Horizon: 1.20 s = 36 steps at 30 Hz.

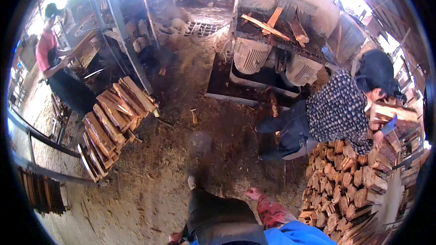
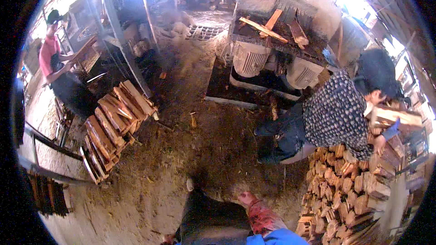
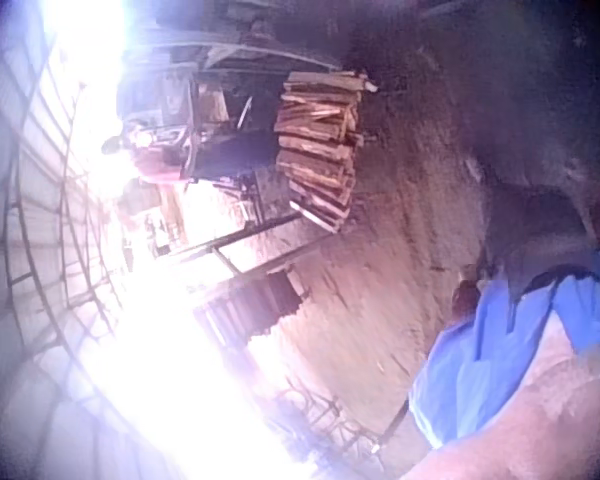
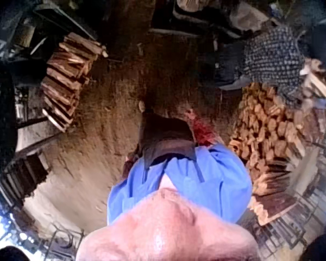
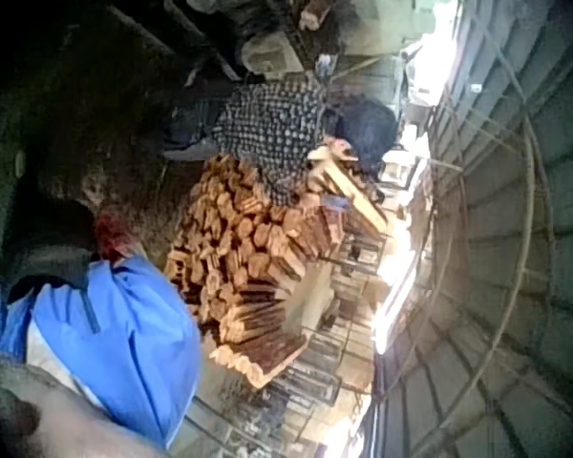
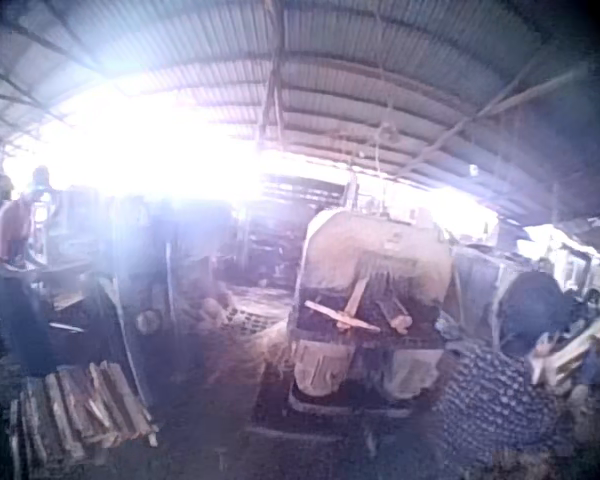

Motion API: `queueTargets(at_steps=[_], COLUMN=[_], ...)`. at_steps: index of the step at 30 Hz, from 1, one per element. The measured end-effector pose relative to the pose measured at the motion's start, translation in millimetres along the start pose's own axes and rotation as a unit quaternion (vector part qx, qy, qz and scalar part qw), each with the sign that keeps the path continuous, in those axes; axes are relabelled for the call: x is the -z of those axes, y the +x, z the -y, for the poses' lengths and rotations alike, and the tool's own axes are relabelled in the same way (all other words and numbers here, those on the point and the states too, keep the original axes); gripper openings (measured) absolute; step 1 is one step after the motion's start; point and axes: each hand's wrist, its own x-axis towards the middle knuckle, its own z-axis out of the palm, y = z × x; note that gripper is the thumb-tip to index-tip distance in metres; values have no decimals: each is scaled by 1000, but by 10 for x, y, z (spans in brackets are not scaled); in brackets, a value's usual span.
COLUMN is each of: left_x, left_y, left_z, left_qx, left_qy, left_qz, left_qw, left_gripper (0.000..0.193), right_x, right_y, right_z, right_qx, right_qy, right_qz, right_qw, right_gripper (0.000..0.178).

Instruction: The person picks up split wooden planks from a pile near a sawing machine and carries them to a metal rack. They arrange the planks in a neat stack on the rack, repeating this process to accumulate a pile of processed wood.

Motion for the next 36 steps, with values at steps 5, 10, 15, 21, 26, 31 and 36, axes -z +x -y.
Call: queueTargets(at_steps=[5, 10, 15, 21, 26, 31, 36], left_x=[965, 1898, 2033, 1586, 1421, 1424, 1395], left_y=[806, 1350, 1954, 1935, 1906, 2088, 2698], left_z=[-1230, -3021, -4027, -4696, -4837, -5147, -5692], left_qx=[-1, -62, -124, -101, -83, -228, -181], left_qy=[-309, -430, -481, -295, -107, 333, -5], left_qz=[13, 67, 150, 135, 115, 45, 26], left_qw=[951, 898, 855, 940, 984, 914, 983], left_gripper=[23, 23, 26, 24, 27, 35, 37], right_x=[253, 534, 861, 1441, 2061, 2937, 3533], right_y=[114, 138, 560, 1556, 2229, 2661, 3059], right_z=[239, 621, 828, 645, 919, 1774, 2425], right_qx=[-139, -135, -183, -150, -143, 0, -36], right_qy=[262, 302, 359, 387, 206, 197, 220], right_qz=[62, 4, 4, 83, 4, -90, -96], right_qw=[953, 944, 915, 906, 968, 976, 970], right_gripper=[29, 29, 35, 39, 40, 41, 40])
